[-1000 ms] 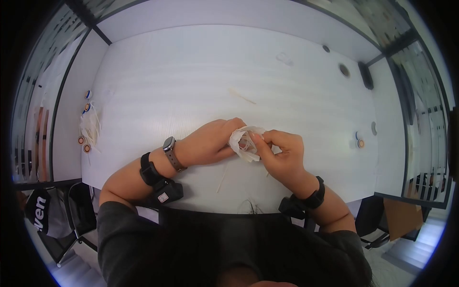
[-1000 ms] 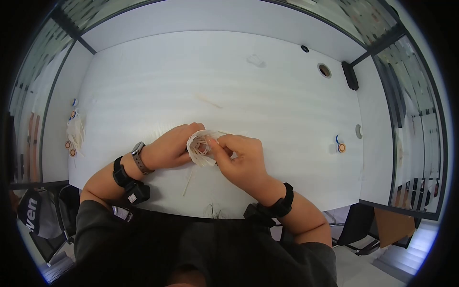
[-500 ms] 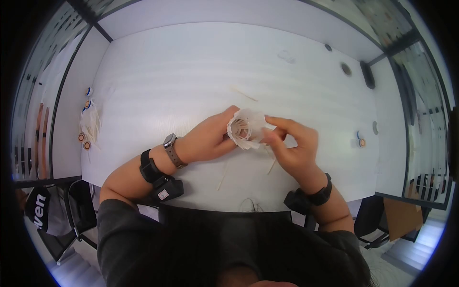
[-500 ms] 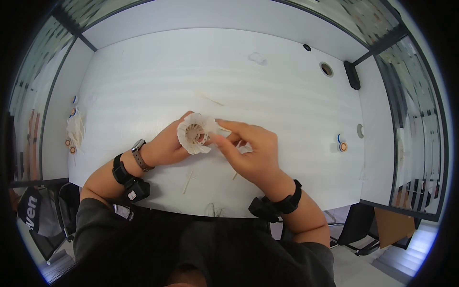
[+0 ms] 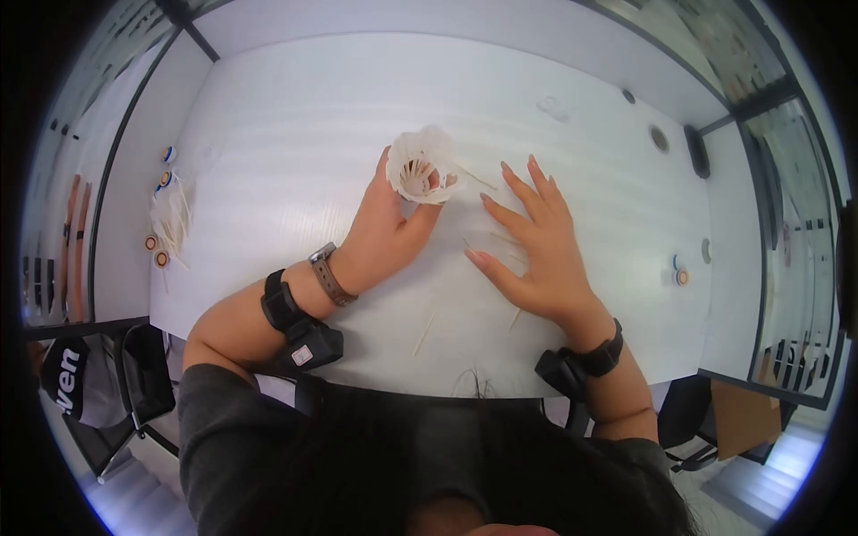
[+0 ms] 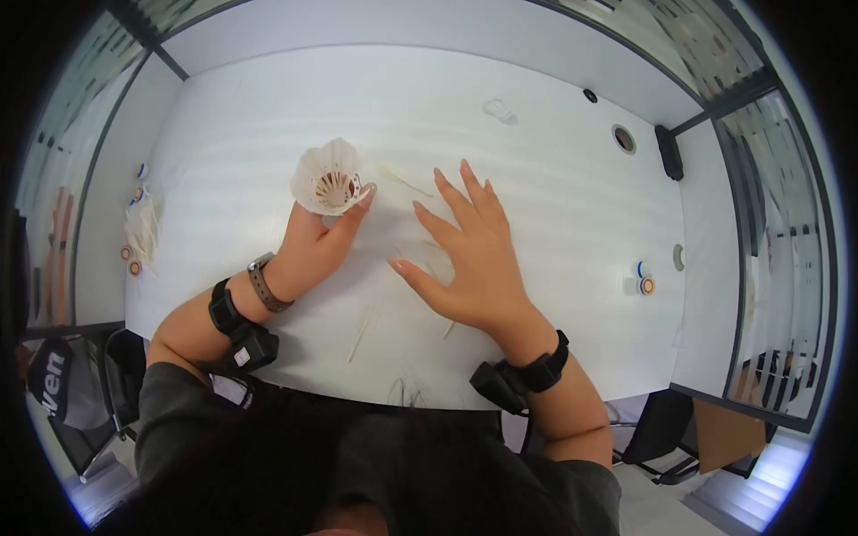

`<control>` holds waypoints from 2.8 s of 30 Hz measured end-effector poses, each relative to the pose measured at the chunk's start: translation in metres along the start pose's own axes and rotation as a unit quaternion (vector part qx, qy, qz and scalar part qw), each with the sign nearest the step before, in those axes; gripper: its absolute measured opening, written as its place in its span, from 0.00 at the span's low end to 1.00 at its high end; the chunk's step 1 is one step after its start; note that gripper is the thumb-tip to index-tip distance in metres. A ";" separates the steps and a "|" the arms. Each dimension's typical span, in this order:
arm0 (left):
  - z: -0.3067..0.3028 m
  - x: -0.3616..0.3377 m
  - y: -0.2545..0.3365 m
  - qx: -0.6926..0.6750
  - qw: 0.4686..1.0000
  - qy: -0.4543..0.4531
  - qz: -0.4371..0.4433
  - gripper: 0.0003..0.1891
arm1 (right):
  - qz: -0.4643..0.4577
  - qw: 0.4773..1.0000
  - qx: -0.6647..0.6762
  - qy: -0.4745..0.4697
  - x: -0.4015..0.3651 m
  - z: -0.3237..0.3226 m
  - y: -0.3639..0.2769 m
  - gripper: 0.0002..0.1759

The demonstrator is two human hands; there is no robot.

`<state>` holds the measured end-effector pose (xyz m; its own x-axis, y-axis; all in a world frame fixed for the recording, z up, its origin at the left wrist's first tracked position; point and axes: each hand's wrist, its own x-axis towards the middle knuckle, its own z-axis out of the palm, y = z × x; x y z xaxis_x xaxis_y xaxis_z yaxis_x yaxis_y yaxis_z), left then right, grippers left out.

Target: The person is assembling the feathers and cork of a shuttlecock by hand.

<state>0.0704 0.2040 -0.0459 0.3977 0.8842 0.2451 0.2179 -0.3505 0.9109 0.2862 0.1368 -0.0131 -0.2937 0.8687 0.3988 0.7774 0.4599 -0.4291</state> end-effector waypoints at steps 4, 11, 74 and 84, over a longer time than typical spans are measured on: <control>0.003 0.002 0.001 -0.056 0.998 0.029 0.005 0.19 | -0.005 0.999 -0.015 -0.051 0.002 0.010 0.006 0.33; 0.005 -0.001 0.002 -0.072 0.997 0.027 0.017 0.19 | 0.003 1.000 -0.003 -0.002 -0.003 0.006 0.014 0.32; -0.003 0.002 0.003 -0.018 0.966 -0.183 0.183 0.08 | 0.335 0.851 0.392 -0.101 -0.002 -0.045 0.005 0.10; -0.005 0.003 0.001 -0.011 0.972 -0.169 0.164 0.09 | 0.323 0.848 0.420 0.004 -0.003 -0.040 0.011 0.10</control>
<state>0.0678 0.2077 -0.0423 0.7134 0.5727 0.4038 0.0119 -0.5861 0.8102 0.3178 0.1319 0.0132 0.0486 0.9897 -0.1348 0.1037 -0.1392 -0.9848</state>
